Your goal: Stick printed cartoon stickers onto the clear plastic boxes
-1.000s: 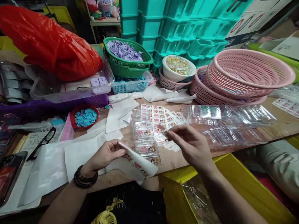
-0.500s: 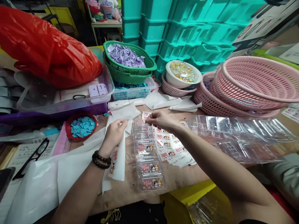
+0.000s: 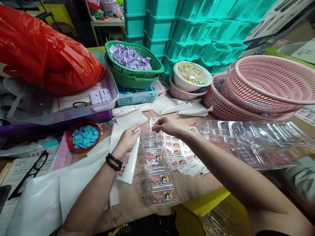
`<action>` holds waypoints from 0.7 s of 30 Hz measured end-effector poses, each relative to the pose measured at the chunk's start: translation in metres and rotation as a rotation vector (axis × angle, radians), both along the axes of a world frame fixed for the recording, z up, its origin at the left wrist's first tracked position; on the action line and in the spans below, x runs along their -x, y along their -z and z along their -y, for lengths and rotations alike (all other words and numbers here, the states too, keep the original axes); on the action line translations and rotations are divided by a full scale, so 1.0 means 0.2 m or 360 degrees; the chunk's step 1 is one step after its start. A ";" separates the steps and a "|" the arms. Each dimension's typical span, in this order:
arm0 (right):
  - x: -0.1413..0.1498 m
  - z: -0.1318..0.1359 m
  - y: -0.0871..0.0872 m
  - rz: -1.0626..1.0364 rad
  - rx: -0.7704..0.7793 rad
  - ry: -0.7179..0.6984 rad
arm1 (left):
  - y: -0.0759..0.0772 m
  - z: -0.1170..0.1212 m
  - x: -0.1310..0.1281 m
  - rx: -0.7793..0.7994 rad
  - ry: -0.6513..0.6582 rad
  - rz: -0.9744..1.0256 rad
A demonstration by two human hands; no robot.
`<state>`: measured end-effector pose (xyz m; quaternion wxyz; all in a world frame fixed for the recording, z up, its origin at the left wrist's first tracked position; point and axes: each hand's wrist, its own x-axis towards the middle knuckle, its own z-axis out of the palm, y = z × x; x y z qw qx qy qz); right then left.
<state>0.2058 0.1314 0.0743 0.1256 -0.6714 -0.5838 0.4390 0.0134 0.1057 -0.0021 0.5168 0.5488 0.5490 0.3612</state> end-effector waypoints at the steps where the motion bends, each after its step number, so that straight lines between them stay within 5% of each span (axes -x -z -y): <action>1: 0.00 0.00 0.00 -0.0004 0.0000 0.0005 | 0.00 0.00 -0.01 0.0026 0.0010 0.0060; 13: -0.01 -0.03 0.06 0.0027 0.0004 0.0018 | 0.03 -0.02 -0.03 0.0093 0.0015 0.0190; 21: 0.04 0.00 0.04 0.0333 -0.0131 -0.0121 | 0.10 -0.05 -0.04 0.0004 0.0026 0.0055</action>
